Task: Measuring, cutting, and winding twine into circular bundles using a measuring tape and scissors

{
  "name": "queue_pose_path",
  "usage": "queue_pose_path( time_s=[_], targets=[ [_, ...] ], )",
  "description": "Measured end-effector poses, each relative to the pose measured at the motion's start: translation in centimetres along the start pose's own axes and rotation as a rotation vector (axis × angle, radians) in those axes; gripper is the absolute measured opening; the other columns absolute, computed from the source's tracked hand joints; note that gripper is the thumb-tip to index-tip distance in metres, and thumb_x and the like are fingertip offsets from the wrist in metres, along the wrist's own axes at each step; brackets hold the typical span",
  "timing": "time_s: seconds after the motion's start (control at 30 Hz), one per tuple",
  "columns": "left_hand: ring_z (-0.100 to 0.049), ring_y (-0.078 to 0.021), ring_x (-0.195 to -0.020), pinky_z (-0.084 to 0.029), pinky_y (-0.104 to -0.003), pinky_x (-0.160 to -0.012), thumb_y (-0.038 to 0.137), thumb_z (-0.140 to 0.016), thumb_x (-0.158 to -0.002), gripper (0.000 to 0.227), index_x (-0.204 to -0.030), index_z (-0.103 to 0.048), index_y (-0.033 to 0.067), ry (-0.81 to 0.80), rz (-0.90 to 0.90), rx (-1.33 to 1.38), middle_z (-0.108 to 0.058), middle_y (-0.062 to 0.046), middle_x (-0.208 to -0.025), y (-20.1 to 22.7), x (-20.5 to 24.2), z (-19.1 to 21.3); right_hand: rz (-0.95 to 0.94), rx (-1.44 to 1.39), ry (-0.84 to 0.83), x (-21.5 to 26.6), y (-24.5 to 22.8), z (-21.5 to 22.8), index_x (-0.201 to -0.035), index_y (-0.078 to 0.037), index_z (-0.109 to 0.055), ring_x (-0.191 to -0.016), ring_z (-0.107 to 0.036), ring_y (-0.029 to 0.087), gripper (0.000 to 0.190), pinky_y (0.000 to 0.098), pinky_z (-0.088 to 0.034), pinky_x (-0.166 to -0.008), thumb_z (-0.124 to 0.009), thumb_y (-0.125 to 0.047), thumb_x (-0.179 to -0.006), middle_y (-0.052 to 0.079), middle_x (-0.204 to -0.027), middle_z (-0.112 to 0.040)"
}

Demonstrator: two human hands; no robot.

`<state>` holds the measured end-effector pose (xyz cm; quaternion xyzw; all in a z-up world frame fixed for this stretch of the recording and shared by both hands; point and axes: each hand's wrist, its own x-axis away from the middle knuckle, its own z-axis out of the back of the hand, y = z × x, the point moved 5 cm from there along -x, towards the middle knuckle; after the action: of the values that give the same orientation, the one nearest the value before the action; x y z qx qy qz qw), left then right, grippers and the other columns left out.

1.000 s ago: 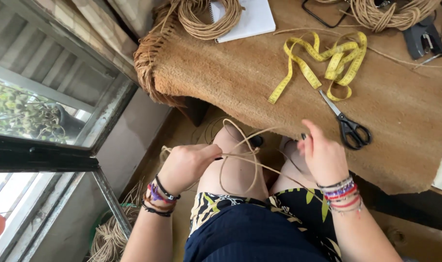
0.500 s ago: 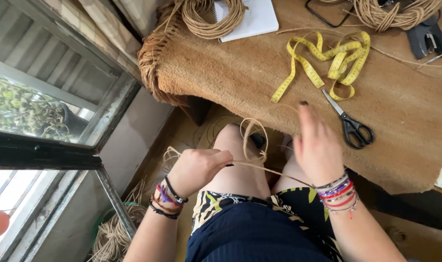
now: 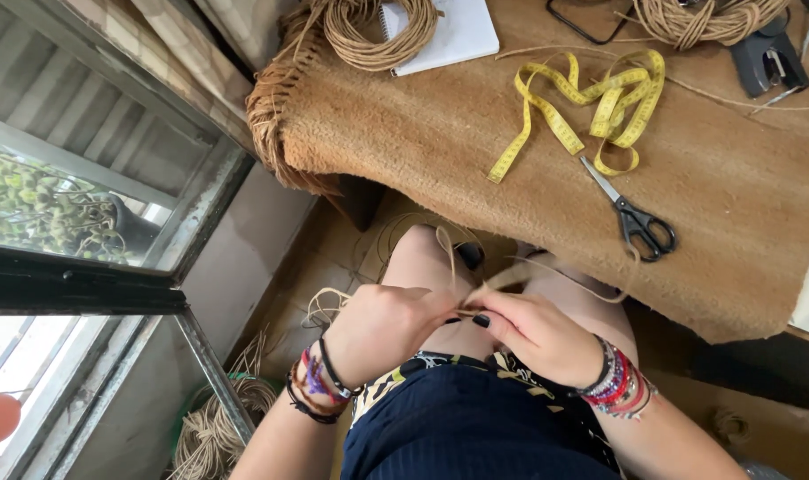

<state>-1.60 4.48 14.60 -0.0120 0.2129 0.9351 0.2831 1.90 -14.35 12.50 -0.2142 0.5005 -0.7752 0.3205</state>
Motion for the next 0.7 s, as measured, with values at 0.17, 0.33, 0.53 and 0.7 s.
queue_pose_path(
  time_s=[0.17,0.33,0.53,0.7],
  targets=[
    [-0.061,-0.0282,-0.051,-0.045,-0.043,-0.035,0.012,-0.055,-0.084,0.036,-0.118,-0.06,0.0236,-0.054,-0.054,-0.148,-0.056,0.001,-0.067,1.1,-0.7,-0.3,-0.163,0.614,-0.059,4.9,3.7,1.2,-0.115,-0.018,-0.063,-0.075,-0.075,0.035,0.022,0.0512,-0.053,-0.071,-0.056,-0.026,-0.097,0.009,-0.092,-0.08],
    [-0.057,-0.0138,-0.044,-0.048,-0.034,-0.036,0.018,-0.059,-0.098,0.021,-0.116,-0.065,0.0267,0.047,-0.009,-0.198,-0.058,0.004,-0.06,-1.8,-0.6,0.7,-0.448,0.673,0.009,13.0,8.2,9.2,-0.122,-0.027,-0.068,-0.088,-0.083,0.017,0.032,0.0374,-0.059,-0.088,-0.056,-0.032,-0.093,-0.007,-0.101,-0.086],
    [-0.063,-0.0243,-0.06,-0.044,-0.043,-0.054,0.029,-0.058,-0.09,0.009,-0.085,-0.058,0.0214,0.027,0.175,-0.27,-0.061,0.003,-0.069,-4.8,-0.4,-0.4,-0.684,0.736,0.051,15.8,6.3,12.2,-0.111,-0.031,-0.069,-0.074,-0.082,0.011,0.023,0.0289,-0.056,-0.076,-0.055,-0.038,-0.095,-0.014,-0.084,-0.087],
    [-0.063,-0.0336,-0.12,-0.046,-0.055,-0.102,0.035,-0.063,-0.096,0.041,-0.126,-0.069,0.0068,0.259,-0.096,0.058,-0.067,-0.016,-0.129,4.7,-3.4,0.5,-0.289,0.746,0.064,10.8,3.5,6.7,-0.112,-0.031,-0.07,-0.062,-0.079,0.021,0.024,0.0419,-0.06,-0.068,-0.061,-0.03,-0.091,-0.008,-0.081,-0.083]
  ],
)
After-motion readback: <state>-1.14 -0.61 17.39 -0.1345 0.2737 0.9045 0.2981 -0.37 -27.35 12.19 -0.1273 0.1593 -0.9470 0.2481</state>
